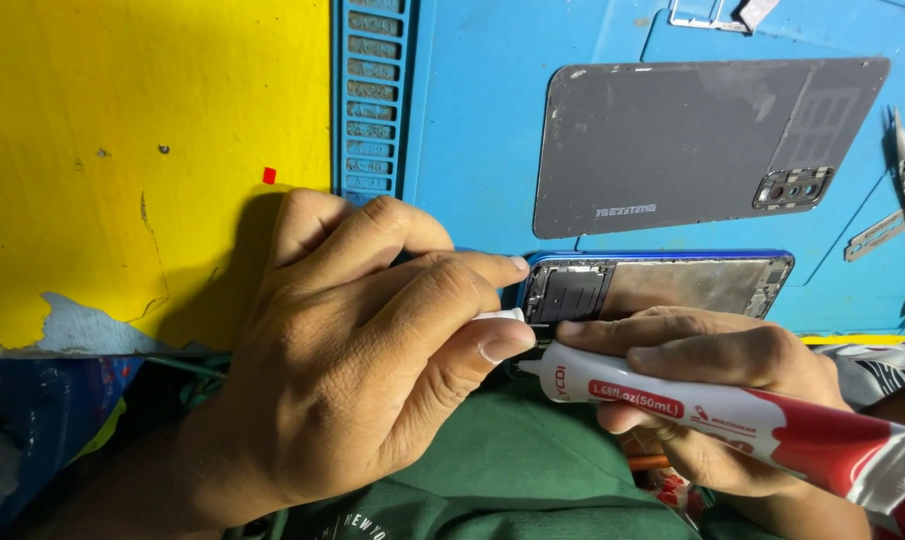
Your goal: The person applies adhesive from a tube to the edges of a mobile phone chassis and then presses a back cover onto the phone, repeating the process with another phone screen and chassis.
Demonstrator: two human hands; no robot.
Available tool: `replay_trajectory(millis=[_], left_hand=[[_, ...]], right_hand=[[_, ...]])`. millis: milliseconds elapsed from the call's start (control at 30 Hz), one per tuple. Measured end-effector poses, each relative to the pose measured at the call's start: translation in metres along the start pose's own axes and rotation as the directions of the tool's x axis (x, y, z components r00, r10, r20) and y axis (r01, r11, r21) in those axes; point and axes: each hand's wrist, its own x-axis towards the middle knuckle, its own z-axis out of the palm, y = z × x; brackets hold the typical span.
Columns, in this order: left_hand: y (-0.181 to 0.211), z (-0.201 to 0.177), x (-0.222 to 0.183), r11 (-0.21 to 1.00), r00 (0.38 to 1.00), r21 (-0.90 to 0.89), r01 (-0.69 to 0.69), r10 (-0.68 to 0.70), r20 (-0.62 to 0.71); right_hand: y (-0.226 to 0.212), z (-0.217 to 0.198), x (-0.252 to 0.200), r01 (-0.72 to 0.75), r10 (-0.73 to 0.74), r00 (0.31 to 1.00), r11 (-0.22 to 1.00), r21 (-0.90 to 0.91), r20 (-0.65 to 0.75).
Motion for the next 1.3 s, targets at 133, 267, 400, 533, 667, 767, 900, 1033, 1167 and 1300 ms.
replay_trajectory(millis=[133,267,400,533,667,767,900,1033,1167,1300], left_hand=[[0.0,0.0,0.0,1.0,1.0,-0.006,0.009,-0.009,0.008],[0.001,0.001,0.0,1.0,1.0,0.006,0.007,-0.007,0.013],[0.001,0.003,0.0,1.0,1.0,-0.009,0.025,-0.025,0.017],[0.002,0.004,-0.001,0.999,0.999,-0.006,0.04,-0.039,0.023],[0.003,0.005,0.0,0.999,0.998,0.018,0.047,-0.047,0.028],[0.004,0.007,0.0,0.998,0.997,0.021,0.066,-0.066,0.035],[0.004,0.01,0.001,0.998,0.998,0.038,0.046,-0.047,0.033],[0.005,0.012,0.002,0.997,0.998,0.066,0.045,-0.048,0.036],[0.007,0.014,0.004,0.994,0.999,0.11,0.027,-0.031,0.035],[0.012,0.015,0.005,0.988,0.994,0.13,0.078,-0.087,0.066]], right_hand=[[0.005,-0.002,-0.003,0.123,-0.118,0.992,0.987,-0.105,0.052],[0.005,-0.004,-0.001,0.163,-0.149,0.985,0.968,-0.19,0.084],[0.003,-0.001,-0.007,0.123,-0.117,0.992,0.985,-0.123,0.05],[0.0,0.0,-0.01,0.061,-0.061,0.998,0.995,-0.074,-0.001],[0.002,-0.005,-0.013,0.077,-0.075,0.997,0.991,-0.105,0.019],[0.009,-0.016,-0.021,0.032,-0.039,0.995,0.997,0.07,0.094],[0.014,-0.018,-0.029,0.008,-0.009,0.999,0.999,0.042,0.035],[0.009,-0.018,-0.028,-0.032,0.029,0.999,0.98,-0.196,-0.018],[-0.011,-0.018,-0.02,-0.251,0.231,0.967,0.931,-0.264,-0.107],[0.001,-0.025,-0.03,-0.109,0.091,0.993,0.935,-0.336,-0.07]])
